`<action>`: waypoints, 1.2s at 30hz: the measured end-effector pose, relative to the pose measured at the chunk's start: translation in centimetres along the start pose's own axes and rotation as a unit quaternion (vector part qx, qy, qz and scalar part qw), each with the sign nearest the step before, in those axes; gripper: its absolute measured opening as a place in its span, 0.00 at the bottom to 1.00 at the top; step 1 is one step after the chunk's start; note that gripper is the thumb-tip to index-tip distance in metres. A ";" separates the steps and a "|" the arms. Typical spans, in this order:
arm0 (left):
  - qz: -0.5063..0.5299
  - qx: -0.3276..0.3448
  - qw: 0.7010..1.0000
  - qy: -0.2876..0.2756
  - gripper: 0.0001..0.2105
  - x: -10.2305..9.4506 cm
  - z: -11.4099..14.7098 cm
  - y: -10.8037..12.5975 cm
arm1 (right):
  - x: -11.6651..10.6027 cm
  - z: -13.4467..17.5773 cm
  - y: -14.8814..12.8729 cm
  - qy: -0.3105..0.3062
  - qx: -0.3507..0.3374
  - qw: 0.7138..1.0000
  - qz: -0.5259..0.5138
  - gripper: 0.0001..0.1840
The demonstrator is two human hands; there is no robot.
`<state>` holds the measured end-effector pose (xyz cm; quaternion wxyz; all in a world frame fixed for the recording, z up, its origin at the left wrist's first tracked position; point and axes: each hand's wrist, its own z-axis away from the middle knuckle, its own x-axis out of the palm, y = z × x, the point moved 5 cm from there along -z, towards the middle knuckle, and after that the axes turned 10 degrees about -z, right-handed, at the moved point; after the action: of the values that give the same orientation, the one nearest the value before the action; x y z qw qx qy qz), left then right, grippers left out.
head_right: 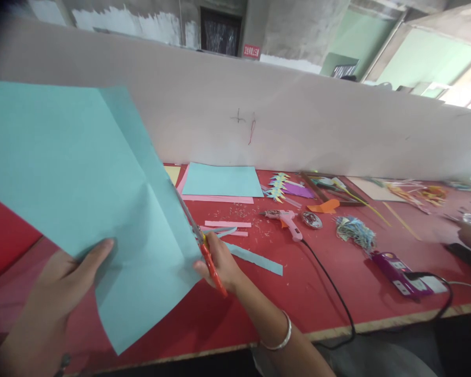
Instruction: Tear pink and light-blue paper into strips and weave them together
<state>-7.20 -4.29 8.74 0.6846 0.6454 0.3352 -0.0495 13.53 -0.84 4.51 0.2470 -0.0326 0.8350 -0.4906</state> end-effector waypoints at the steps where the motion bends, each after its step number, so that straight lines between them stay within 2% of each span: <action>1: 0.001 0.004 1.000 0.002 0.15 0.0 0.1 0.1 | 0.0 0.0 0.0 0.001 -0.002 1.000 -0.001 0.28; 4: 0.000 0.014 1.000 0.011 0.14 0.0 0.6 0.4 | 0.0 -0.1 -0.1 0.005 -0.004 1.000 -0.002 0.28; 8: 0.007 0.037 0.999 -0.014 0.13 0.6 1.1 0.9 | 0.0 -0.2 -0.3 0.013 -0.008 1.000 0.002 0.26; 11: 0.007 0.045 0.999 0.006 0.11 0.7 1.1 0.9 | -0.1 -0.2 -0.5 0.025 -0.012 1.000 0.006 0.26; 22: 0.006 0.031 0.999 -0.036 0.16 2.1 1.8 0.5 | 0.0 -0.1 -0.3 0.024 0.023 0.999 -0.041 0.29; 25: 0.006 0.009 0.999 -0.048 0.16 2.3 1.9 0.4 | 0.1 0.0 -0.2 0.023 0.033 0.998 -0.049 0.31; 31: 0.038 -0.023 0.998 -0.035 0.15 2.1 1.7 0.3 | 0.2 0.2 -0.3 0.026 0.035 0.998 -0.042 0.29; 36: 0.049 -0.019 0.997 -0.056 0.17 2.3 1.5 0.0 | 0.2 0.3 -0.4 0.031 0.034 0.997 -0.054 0.27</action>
<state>-4.83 -4.82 7.40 0.7159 0.6441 0.2657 -0.0455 13.38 -1.30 4.63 0.1952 -0.0540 0.8222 -0.5319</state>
